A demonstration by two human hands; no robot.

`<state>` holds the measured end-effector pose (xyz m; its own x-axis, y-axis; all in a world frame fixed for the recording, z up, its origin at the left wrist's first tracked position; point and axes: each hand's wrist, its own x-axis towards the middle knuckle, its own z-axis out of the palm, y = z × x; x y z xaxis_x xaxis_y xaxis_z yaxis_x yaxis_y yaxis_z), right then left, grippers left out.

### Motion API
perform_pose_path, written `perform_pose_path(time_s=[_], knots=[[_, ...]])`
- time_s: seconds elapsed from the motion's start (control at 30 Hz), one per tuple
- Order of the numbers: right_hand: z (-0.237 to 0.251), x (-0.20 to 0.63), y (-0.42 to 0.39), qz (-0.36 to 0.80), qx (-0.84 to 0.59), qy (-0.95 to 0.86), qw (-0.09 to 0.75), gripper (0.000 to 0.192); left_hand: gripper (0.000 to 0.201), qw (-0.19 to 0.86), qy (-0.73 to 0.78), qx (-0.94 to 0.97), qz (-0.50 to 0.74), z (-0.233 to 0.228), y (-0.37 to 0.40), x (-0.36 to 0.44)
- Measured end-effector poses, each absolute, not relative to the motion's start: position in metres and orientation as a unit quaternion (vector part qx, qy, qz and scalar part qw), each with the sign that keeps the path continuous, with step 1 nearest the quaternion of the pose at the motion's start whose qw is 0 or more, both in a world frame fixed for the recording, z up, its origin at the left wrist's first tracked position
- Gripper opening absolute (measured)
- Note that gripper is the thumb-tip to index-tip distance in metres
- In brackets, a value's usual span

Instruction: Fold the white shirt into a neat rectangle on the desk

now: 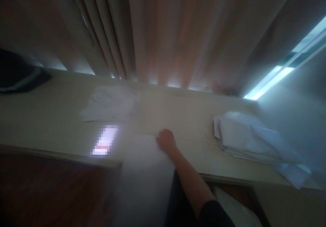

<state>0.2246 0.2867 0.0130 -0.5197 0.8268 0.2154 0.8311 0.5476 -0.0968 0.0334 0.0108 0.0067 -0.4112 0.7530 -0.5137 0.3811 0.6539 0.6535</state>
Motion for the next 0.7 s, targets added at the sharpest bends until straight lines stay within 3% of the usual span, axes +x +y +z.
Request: perform_pose_path(time_s=[0.27, 0.43, 0.5, 0.7], knots=[[0.008, 0.255, 0.263, 0.01, -0.528, -0.825, 0.202, 0.049, 0.049, 0.469, 0.767, 0.347, 0.268, 0.005, 0.045, 0.045], [-0.016, 0.269, 0.254, 0.097, -0.534, -0.836, 0.081, 0.053, 0.046, 0.477, 0.769, 0.353, 0.24, 0.006, 0.046, 0.044], [-0.021, 0.264, 0.259, 0.112, -0.539, -0.831, 0.082, 0.053, 0.046, 0.473, 0.777, 0.351, 0.221, 0.005, 0.044, 0.043], [-0.017, 0.271, 0.219, 0.213, -0.61, -0.712, 0.277, 0.047, 0.042, 0.434, 0.816, 0.32, 0.208, 0.004, 0.04, 0.039]])
